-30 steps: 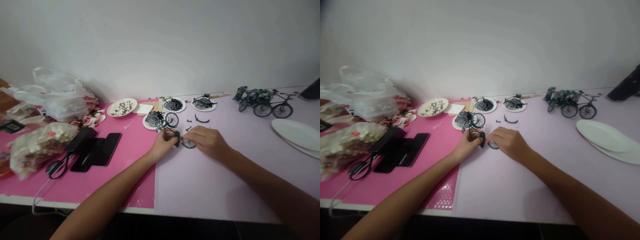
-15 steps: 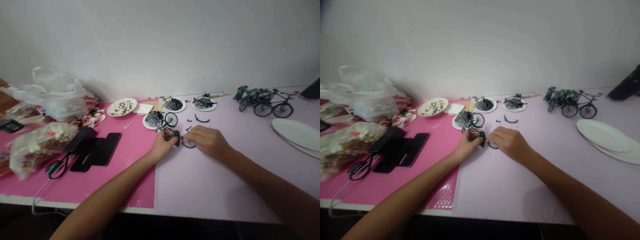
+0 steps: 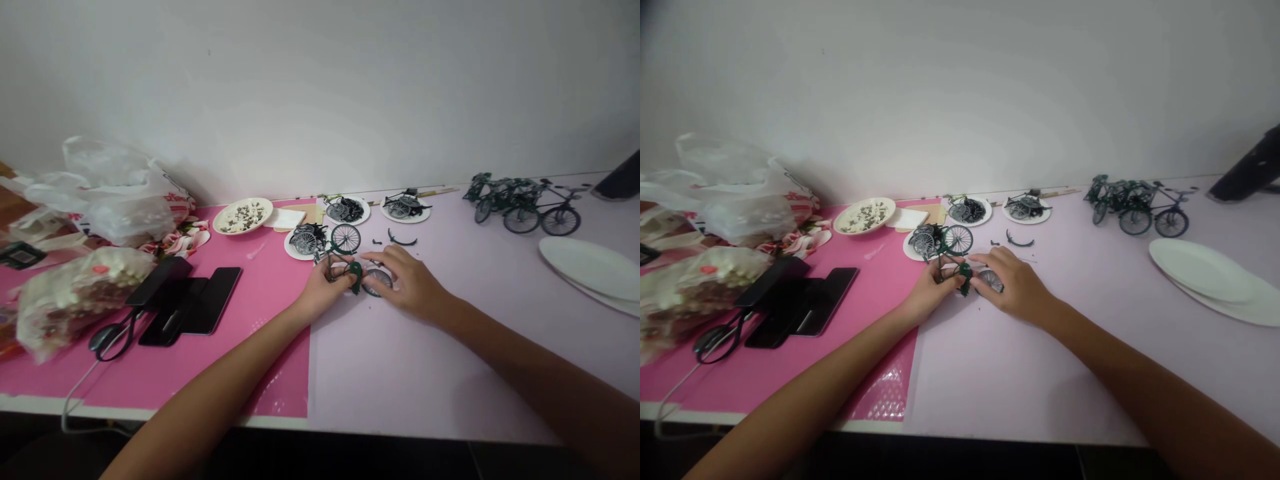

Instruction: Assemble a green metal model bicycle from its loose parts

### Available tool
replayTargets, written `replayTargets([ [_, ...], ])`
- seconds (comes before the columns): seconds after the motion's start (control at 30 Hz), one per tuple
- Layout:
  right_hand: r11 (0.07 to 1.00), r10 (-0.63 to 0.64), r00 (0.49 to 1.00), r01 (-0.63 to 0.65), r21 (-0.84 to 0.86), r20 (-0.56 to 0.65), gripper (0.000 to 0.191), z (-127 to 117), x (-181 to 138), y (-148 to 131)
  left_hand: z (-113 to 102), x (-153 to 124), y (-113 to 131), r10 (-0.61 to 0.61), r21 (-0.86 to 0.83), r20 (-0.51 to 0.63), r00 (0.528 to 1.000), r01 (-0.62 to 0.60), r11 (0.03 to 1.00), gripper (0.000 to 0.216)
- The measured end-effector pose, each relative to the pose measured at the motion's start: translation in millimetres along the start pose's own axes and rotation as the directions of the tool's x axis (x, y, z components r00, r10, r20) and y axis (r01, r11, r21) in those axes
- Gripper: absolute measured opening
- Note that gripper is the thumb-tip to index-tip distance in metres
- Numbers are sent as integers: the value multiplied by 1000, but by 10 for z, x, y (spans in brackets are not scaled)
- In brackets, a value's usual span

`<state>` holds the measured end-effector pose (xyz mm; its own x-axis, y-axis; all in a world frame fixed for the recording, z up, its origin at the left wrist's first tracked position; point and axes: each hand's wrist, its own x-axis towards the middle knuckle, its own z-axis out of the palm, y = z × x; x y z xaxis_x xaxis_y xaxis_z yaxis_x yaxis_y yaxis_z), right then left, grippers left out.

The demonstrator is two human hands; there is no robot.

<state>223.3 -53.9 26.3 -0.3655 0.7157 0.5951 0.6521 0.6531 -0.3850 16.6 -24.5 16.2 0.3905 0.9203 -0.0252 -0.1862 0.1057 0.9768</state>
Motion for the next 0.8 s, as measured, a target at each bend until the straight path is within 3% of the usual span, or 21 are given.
replayTargets([
  [0.13, 999, -36, 999, 35, 11, 40, 57, 70, -22, -20, -3, -10, 8, 6, 9, 32, 999, -6, 1000, 41],
  [0.27, 1000, -30, 997, 29, 9, 73, 64, 120, -38, 4, -16, -8, 7, 18, 11, 61, 998, -18, 1000, 41],
  [0.63, 999, -39, 998, 39, 0, 56, 60, 118, -21, -8, -30, -11, 6, 2, -7, 65, 998, -2, 1000, 48],
  [0.8, 999, 22, 999, -21, 36, -26, 37, 103, -10, 1, -23, -2, 4, -8, -8, -4, 1000, 8, 1000, 49],
])
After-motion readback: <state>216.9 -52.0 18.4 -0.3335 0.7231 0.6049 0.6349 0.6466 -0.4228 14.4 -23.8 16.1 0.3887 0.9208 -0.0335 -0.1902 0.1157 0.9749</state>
